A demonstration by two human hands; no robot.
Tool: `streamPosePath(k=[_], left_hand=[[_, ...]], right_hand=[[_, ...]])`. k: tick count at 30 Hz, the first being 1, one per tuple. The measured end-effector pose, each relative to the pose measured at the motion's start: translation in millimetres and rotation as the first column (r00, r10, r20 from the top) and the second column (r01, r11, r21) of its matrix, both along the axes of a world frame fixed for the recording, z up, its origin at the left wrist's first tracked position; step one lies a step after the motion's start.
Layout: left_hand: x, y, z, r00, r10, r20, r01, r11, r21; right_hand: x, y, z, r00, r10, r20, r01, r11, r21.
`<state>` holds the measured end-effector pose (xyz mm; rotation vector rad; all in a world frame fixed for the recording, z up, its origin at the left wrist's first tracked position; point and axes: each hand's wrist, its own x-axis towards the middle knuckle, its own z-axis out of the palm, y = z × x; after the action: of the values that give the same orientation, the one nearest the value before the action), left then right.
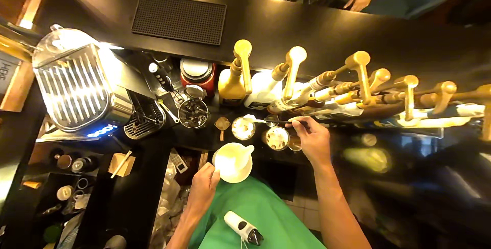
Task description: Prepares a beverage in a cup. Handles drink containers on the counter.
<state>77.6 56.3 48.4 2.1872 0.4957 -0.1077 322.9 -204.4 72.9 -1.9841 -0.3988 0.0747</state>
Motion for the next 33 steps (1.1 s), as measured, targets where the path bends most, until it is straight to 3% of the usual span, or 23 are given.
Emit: streamPosePath(k=[15,33], left_hand=[[-4.1,3.8,3.9,1.000,-0.005,-0.003,0.005,1.000,0.000],[-9.0,-1.9,2.5,0.999,-0.044,-0.010,0.044,0.999,0.007]], right_hand=[[-26.7,0.4,7.5,0.978,0.165,0.125,-0.152,0.983,-0.108],[-49.5,-0.7,1.3,0.976,0.045,0.213,-0.022,0.994,-0.107]])
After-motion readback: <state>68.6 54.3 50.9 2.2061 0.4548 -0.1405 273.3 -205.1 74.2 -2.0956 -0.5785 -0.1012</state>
